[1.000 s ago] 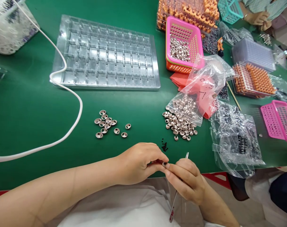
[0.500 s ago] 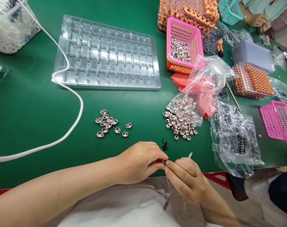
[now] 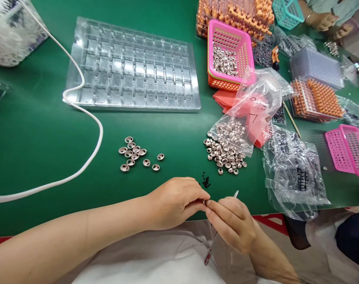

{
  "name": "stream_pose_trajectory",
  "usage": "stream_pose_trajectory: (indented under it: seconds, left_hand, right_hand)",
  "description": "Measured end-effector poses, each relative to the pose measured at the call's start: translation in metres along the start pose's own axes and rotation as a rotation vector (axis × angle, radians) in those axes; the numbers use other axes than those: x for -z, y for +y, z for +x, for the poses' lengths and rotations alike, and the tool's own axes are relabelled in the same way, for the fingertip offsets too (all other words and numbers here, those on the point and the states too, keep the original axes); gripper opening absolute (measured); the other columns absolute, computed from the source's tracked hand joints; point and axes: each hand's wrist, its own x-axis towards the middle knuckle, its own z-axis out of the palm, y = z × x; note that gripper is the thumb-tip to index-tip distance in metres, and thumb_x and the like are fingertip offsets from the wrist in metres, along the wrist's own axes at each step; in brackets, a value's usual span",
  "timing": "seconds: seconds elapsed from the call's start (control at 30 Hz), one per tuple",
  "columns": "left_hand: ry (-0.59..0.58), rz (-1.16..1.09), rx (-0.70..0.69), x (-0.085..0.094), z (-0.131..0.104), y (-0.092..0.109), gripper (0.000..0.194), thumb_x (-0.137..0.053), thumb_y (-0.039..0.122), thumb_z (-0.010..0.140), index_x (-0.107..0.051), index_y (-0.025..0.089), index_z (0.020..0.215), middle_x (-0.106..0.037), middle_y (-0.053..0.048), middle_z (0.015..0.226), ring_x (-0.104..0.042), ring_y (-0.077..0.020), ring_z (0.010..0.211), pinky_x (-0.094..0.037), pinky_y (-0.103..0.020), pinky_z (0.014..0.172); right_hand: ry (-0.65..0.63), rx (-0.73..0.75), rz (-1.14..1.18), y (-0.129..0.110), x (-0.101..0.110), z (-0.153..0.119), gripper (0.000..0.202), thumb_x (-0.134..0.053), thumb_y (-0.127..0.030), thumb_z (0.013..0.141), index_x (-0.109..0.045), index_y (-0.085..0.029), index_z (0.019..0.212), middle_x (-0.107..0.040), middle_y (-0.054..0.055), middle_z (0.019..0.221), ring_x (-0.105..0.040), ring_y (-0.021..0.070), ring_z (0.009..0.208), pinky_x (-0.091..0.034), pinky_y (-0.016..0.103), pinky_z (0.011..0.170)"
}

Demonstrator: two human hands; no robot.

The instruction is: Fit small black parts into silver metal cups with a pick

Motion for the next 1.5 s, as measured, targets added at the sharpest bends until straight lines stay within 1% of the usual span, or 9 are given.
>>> stream_pose_trajectory:
  seconds: [0.23,0.4,0.57,0.73,0.87,1.03,1.23,1.33,1.5]
  left_hand:
    - [0.03,-0.023,-0.025,-0.001,0.0,-0.001,0.009,-0.06,0.019,0.098,-0.068,0.014,0.099,-0.075,-0.005,0.078,-0.065,-0.0139,0.068,-0.054,-0.024,0.065]
    - [0.025,-0.034,-0.012,-0.002,0.0,-0.001,0.01,-0.059,0.02,0.098,-0.068,0.015,0.099,-0.075,-0.005,0.079,-0.066,-0.0143,0.068,-0.054,-0.024,0.066]
    - [0.03,-0.06,-0.002,-0.002,-0.001,-0.004,0.008,-0.065,0.019,0.095,-0.069,0.014,0.099,-0.075,-0.005,0.078,-0.066,-0.0144,0.069,-0.054,-0.023,0.066]
    - [0.013,-0.129,0.069,0.001,0.001,-0.005,0.009,-0.072,0.016,0.089,-0.072,0.012,0.097,-0.074,-0.005,0.076,-0.067,-0.0137,0.069,-0.054,-0.021,0.065]
    - [0.001,-0.188,0.136,0.003,0.003,-0.004,0.01,-0.074,0.015,0.087,-0.074,0.01,0.096,-0.075,-0.006,0.077,-0.069,-0.0128,0.067,-0.054,-0.018,0.063]
    - [0.029,-0.236,0.18,0.006,0.005,-0.002,0.011,-0.076,0.014,0.085,-0.075,0.009,0.095,-0.075,-0.006,0.076,-0.07,-0.0118,0.066,-0.054,-0.016,0.063]
    - [0.035,-0.273,0.223,0.006,0.006,-0.001,0.013,-0.079,0.017,0.083,-0.075,0.01,0.094,-0.075,-0.006,0.077,-0.069,-0.0123,0.067,-0.056,-0.018,0.064]
    - [0.025,-0.269,0.231,0.005,0.005,-0.002,0.012,-0.078,0.019,0.084,-0.075,0.013,0.093,-0.075,-0.004,0.076,-0.068,-0.012,0.066,-0.055,-0.018,0.064]
    - [0.02,-0.208,0.176,0.004,0.004,-0.003,0.009,-0.074,0.022,0.088,-0.074,0.015,0.094,-0.074,-0.003,0.075,-0.068,-0.0117,0.065,-0.054,-0.018,0.061]
  right_hand:
    - [0.026,0.003,0.025,0.001,-0.002,0.0,0.018,-0.055,-0.016,0.094,-0.069,-0.015,0.105,-0.073,0.014,0.115,-0.066,0.0204,0.098,-0.059,0.035,0.074]
    - [0.034,0.005,0.053,0.003,-0.003,0.002,0.016,-0.056,-0.013,0.093,-0.07,-0.013,0.101,-0.074,0.015,0.11,-0.067,0.0208,0.096,-0.059,0.033,0.071]
    - [0.105,0.01,0.105,0.006,-0.008,0.008,0.018,-0.055,-0.006,0.091,-0.071,-0.009,0.098,-0.074,0.016,0.102,-0.067,0.0215,0.094,-0.058,0.032,0.068]
    - [0.19,-0.025,0.167,0.006,-0.015,0.008,0.014,-0.057,-0.003,0.09,-0.068,-0.009,0.097,-0.071,0.013,0.101,-0.065,0.0192,0.092,-0.058,0.03,0.067]
    - [0.232,-0.144,0.202,0.001,-0.019,0.003,0.02,-0.061,-0.001,0.087,-0.065,-0.008,0.106,-0.068,0.012,0.103,-0.065,0.0186,0.094,-0.059,0.03,0.069]
    - [0.307,-0.31,0.209,-0.003,-0.019,0.001,0.027,-0.068,0.0,0.083,-0.065,-0.013,0.107,-0.067,0.007,0.097,-0.064,0.0159,0.085,-0.058,0.031,0.069]
    - [0.34,-0.385,0.231,-0.006,-0.018,0.004,0.028,-0.068,0.001,0.083,-0.063,-0.013,0.106,-0.066,0.007,0.095,-0.065,0.0147,0.08,-0.057,0.031,0.066]
    - [0.32,-0.369,0.221,-0.007,-0.02,0.002,0.026,-0.066,0.0,0.085,-0.065,-0.013,0.107,-0.068,0.007,0.096,-0.066,0.0157,0.082,-0.058,0.033,0.068]
    - [0.282,-0.239,0.225,-0.006,-0.02,-0.002,0.024,-0.062,-0.001,0.087,-0.067,-0.01,0.109,-0.073,0.012,0.104,-0.067,0.0188,0.092,-0.06,0.032,0.069]
